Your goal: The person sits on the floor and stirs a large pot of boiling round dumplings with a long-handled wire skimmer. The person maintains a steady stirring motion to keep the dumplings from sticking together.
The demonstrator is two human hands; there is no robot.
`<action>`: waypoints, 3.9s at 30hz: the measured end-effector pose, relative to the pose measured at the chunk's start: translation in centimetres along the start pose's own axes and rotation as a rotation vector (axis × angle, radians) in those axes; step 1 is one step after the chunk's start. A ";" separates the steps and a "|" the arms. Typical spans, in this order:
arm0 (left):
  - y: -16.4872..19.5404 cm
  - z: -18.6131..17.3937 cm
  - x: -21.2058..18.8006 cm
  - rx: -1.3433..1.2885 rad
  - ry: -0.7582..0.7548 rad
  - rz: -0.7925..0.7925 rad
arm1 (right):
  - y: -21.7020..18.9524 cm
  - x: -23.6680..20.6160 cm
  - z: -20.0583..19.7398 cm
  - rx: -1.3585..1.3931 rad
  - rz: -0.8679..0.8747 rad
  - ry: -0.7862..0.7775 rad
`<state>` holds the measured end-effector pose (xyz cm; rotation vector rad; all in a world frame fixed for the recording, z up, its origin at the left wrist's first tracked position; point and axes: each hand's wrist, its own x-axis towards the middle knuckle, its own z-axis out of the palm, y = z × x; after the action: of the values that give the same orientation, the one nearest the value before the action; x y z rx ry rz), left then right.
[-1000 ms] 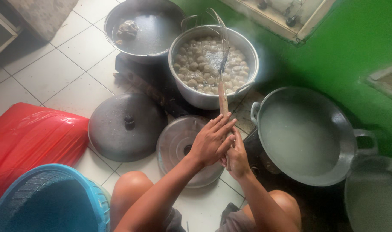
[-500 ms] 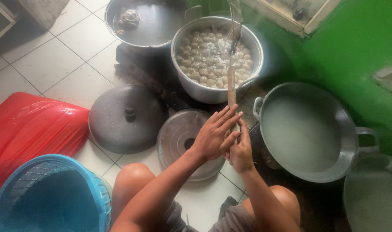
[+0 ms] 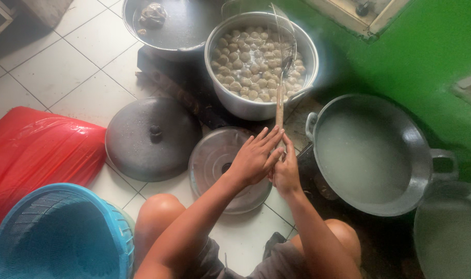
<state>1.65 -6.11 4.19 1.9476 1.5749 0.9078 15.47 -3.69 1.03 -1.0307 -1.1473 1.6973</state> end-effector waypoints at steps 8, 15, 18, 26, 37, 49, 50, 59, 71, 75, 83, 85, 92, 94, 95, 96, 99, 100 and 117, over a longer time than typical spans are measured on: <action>1.3 -1.2 -0.4 -0.059 0.068 0.042 | -1.2 -1.3 0.6 0.144 0.027 -0.079; 2.0 -2.2 -1.2 -0.124 0.133 0.163 | -2.2 -3.3 1.3 0.218 0.021 -0.148; 2.4 -2.5 -1.2 -0.123 0.132 0.179 | -2.6 -3.5 1.8 0.221 -0.007 -0.152; 1.8 -1.9 -1.3 -0.139 0.115 0.182 | -2.4 -2.9 1.7 0.100 -0.088 -0.022; 0.6 0.2 -0.7 -0.149 0.061 0.035 | -0.9 -1.3 0.1 0.052 0.034 -0.007; 2.3 -0.4 -1.1 -0.130 0.197 0.067 | -2.4 -2.3 -0.1 0.182 0.024 -0.139; 2.4 -0.5 -1.2 -0.141 0.206 0.067 | -2.6 -2.4 -0.1 0.192 0.021 -0.148; 2.5 -0.8 -1.4 -0.138 0.233 0.137 | -3.3 -2.3 1.2 0.030 -0.074 -0.019; 1.9 0.2 -1.1 -0.129 0.155 0.058 | -1.7 -1.0 -0.1 0.005 -0.005 0.031; 1.7 0.3 -1.1 -0.112 0.139 0.040 | -1.4 -1.0 -0.5 0.065 0.018 -0.042; 2.1 0.0 -1.2 -0.144 0.189 0.107 | -2.9 -2.1 0.1 0.133 -0.003 -0.140; 2.2 -0.3 -1.4 -0.173 0.208 0.125 | -3.4 -2.4 0.5 0.122 -0.029 -0.154; 2.2 -0.6 -1.5 -0.178 0.172 0.121 | -3.7 -2.4 1.7 0.094 -0.092 -0.053; 2.1 -0.4 -1.4 -0.161 0.147 0.108 | -3.5 -2.0 1.8 0.096 -0.054 0.014; 2.0 -0.3 -1.4 -0.163 0.138 0.103 | -3.3 -1.9 1.6 0.097 -0.034 0.048; 2.0 -0.1 -1.3 -0.165 0.129 0.097 | -3.0 -1.8 1.4 0.069 -0.036 0.052; 1.8 0.3 -1.0 -0.171 0.095 0.078 | -2.3 -1.4 0.7 -0.006 -0.037 0.059; 1.7 0.4 -1.0 -0.172 0.085 0.072 | -2.2 -1.3 0.6 -0.027 -0.035 0.055; 2.8 -1.1 -1.8 -0.213 0.233 0.121 | -2.7 -2.5 1.0 0.087 -0.030 -0.122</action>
<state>2.47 -8.55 6.52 1.8552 1.4249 1.3364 15.81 -5.61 4.29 -0.8624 -1.1486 1.7904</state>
